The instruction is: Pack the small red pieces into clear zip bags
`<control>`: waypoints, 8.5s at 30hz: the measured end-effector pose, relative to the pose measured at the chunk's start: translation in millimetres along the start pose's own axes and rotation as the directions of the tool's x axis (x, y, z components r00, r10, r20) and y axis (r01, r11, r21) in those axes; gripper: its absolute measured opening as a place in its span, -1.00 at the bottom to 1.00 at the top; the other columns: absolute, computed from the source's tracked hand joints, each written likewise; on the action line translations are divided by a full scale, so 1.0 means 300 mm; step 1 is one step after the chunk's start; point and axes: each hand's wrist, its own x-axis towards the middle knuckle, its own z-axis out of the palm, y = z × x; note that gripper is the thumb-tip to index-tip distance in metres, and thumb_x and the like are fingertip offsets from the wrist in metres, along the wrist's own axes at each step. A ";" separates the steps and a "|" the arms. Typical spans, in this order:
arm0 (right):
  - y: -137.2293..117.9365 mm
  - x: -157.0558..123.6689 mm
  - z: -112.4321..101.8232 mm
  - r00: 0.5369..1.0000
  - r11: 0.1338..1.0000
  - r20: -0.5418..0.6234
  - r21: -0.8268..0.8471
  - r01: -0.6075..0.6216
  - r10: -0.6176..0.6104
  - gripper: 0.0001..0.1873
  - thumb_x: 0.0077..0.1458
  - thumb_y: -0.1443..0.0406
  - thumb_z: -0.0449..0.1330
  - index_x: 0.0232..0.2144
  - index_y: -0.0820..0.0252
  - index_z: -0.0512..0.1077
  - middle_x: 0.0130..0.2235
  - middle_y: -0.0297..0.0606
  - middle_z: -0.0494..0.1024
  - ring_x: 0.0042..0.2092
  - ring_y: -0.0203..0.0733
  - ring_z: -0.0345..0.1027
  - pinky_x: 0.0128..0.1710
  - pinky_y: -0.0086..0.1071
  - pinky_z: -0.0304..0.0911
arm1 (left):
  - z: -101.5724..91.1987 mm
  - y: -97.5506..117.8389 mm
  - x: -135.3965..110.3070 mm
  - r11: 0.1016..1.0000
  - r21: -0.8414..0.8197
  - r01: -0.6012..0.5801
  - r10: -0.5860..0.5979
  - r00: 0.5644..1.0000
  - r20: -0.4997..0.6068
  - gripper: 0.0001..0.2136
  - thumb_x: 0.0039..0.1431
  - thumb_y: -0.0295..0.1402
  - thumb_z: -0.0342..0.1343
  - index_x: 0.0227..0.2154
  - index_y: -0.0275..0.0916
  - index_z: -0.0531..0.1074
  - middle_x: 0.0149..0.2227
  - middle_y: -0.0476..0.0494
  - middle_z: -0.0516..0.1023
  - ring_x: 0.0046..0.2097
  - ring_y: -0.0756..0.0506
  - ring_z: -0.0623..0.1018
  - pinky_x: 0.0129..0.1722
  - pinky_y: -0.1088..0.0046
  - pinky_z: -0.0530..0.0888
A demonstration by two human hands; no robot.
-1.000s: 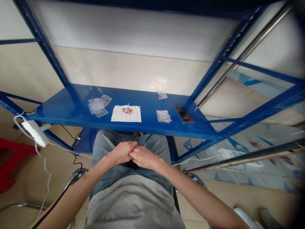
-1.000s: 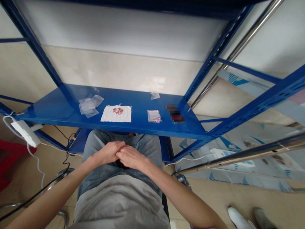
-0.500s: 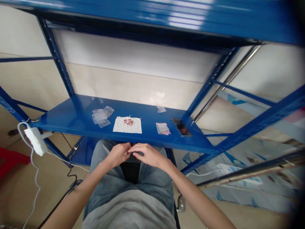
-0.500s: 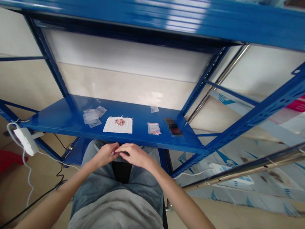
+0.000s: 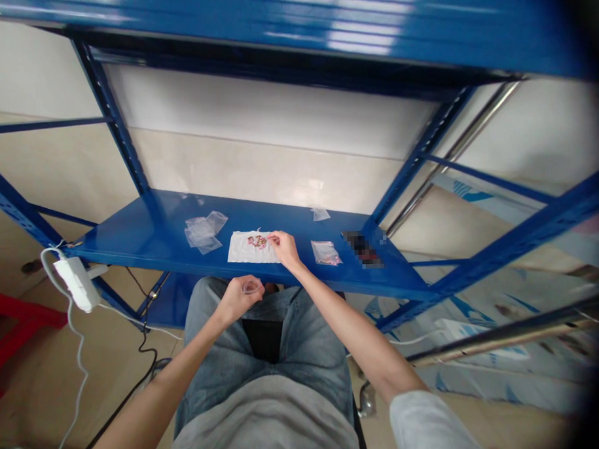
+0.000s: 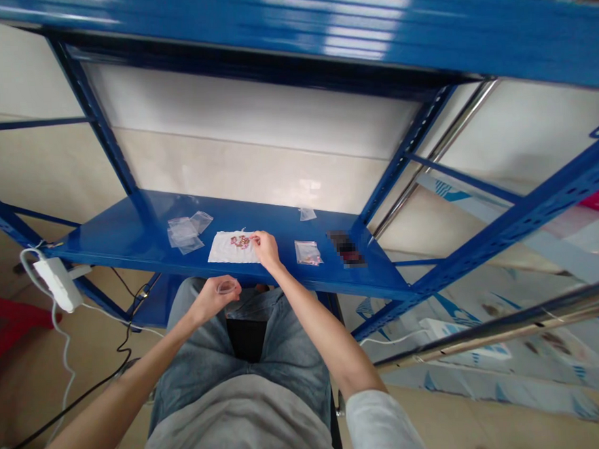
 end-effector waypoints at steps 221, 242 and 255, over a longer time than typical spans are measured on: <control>-0.243 -0.437 -0.208 0.915 0.938 0.338 0.332 0.101 -0.218 -0.89 0.18 0.26 0.22 -0.35 0.17 0.51 -0.18 -0.22 0.45 -0.10 -0.17 0.32 -0.04 -0.28 0.19 | 0.043 0.029 -0.054 0.898 -0.298 0.324 -0.238 0.926 0.292 -0.69 -0.02 -0.22 0.33 -0.26 -0.31 0.53 -0.34 -0.17 0.60 -0.37 -0.03 0.54 -0.42 0.52 0.40; -0.169 -0.473 -0.171 0.915 0.643 0.243 0.653 -0.401 0.323 -0.65 0.09 0.04 0.21 -0.40 0.24 0.48 -0.45 -0.31 0.47 -0.44 -0.30 0.29 -0.43 -0.43 0.18 | 0.091 0.013 -0.060 0.887 -0.330 0.322 -0.197 0.912 0.360 -0.56 0.05 -0.15 0.29 -0.09 -0.34 0.41 -0.11 -0.38 0.61 -0.11 -0.23 0.62 -0.17 0.33 0.52; -0.203 -0.541 -0.179 0.908 0.690 0.306 0.591 -0.417 0.286 -0.69 0.09 0.06 0.23 -0.28 0.18 0.46 -0.36 -0.29 0.51 -0.38 -0.26 0.36 -0.43 -0.43 0.24 | 0.086 0.020 -0.066 0.926 -0.304 0.224 -0.166 0.964 0.207 -0.60 0.03 -0.07 0.26 -0.28 -0.37 0.56 -0.32 -0.28 0.64 -0.34 -0.09 0.60 -0.37 0.45 0.48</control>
